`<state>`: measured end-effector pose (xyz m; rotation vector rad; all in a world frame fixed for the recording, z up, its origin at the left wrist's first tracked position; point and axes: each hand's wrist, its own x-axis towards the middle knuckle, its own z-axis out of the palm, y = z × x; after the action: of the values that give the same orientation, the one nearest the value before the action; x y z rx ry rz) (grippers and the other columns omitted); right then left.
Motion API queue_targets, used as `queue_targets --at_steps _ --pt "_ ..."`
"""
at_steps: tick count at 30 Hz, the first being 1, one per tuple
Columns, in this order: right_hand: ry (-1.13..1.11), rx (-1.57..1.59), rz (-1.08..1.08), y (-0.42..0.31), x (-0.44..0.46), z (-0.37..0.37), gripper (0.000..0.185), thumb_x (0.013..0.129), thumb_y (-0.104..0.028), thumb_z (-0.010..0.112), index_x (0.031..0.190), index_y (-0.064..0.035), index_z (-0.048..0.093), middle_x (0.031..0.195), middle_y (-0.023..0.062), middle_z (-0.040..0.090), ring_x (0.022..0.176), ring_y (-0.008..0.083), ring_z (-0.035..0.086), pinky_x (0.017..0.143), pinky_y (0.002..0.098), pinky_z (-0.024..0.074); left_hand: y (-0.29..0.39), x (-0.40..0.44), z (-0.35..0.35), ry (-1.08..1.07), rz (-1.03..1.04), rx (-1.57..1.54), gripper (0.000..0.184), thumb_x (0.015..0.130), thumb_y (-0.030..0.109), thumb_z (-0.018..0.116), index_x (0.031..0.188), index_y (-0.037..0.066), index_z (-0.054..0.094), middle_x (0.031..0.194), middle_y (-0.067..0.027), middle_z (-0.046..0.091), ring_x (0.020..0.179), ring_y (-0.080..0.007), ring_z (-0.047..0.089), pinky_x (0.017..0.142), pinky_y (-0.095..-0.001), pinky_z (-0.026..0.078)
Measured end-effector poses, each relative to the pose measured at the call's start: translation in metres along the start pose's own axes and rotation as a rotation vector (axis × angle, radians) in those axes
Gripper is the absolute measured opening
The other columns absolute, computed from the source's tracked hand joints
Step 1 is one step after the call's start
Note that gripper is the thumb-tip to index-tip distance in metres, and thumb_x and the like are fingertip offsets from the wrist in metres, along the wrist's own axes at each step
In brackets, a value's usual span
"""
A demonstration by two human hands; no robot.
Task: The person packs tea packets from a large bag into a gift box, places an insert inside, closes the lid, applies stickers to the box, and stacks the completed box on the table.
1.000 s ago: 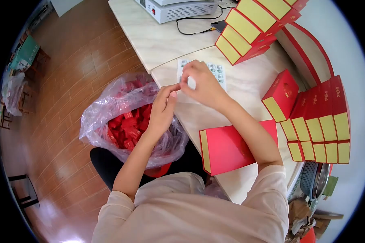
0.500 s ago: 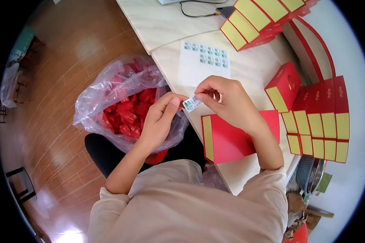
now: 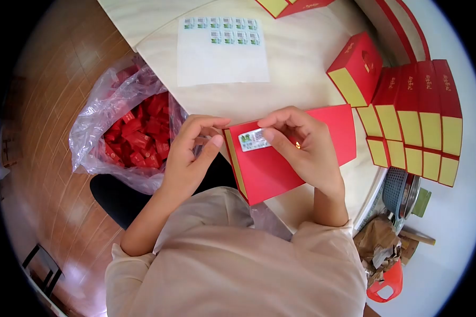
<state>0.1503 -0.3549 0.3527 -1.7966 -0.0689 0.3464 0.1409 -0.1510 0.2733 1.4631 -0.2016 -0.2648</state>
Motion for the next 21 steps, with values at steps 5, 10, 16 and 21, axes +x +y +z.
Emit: queue_targets --at_steps 5,10,16,21 --pt "0.036 -0.021 -0.036 0.007 0.008 0.008 0.012 0.087 0.001 0.058 0.099 -0.0002 0.057 0.083 0.003 0.064 0.071 0.0037 0.054 0.061 0.0193 0.0425 0.002 0.001 0.002 0.017 -0.019 0.029 0.024 0.092 0.009 0.051 0.114 0.002 0.057 0.108 -0.0044 0.048 0.093 -0.0113 0.05 0.084 -0.0246 0.04" --pt "0.055 -0.016 -0.027 0.011 0.008 0.008 0.013 0.087 0.001 0.058 0.099 0.0 0.055 0.08 0.0025 0.063 0.066 0.003 0.05 0.057 0.019 0.0397 -0.001 0.0 0.002 0.011 -0.035 -0.043 0.022 0.094 0.013 0.054 0.113 0.002 0.057 0.109 -0.005 0.051 0.096 -0.013 0.053 0.082 -0.0261 0.044" --pt "0.016 -0.035 0.036 0.008 0.006 0.006 0.012 0.09 0.002 0.056 0.102 0.0014 0.053 0.088 0.0032 0.061 0.081 0.0051 0.056 0.071 0.0194 0.0454 -0.002 0.003 0.007 0.015 -0.03 -0.102 0.02 0.094 0.011 0.053 0.111 0.001 0.056 0.108 -0.0055 0.051 0.098 -0.0136 0.054 0.086 -0.0268 0.044" --pt "0.024 -0.052 0.013 0.011 0.006 0.008 0.012 0.09 0.002 0.055 0.101 0.0015 0.053 0.087 0.0027 0.06 0.079 0.0046 0.056 0.07 0.0189 0.0449 -0.002 0.004 0.007 0.01 -0.03 -0.108 0.02 0.094 0.01 0.053 0.111 0.0 0.056 0.108 -0.006 0.051 0.098 -0.0133 0.054 0.085 -0.0269 0.044"
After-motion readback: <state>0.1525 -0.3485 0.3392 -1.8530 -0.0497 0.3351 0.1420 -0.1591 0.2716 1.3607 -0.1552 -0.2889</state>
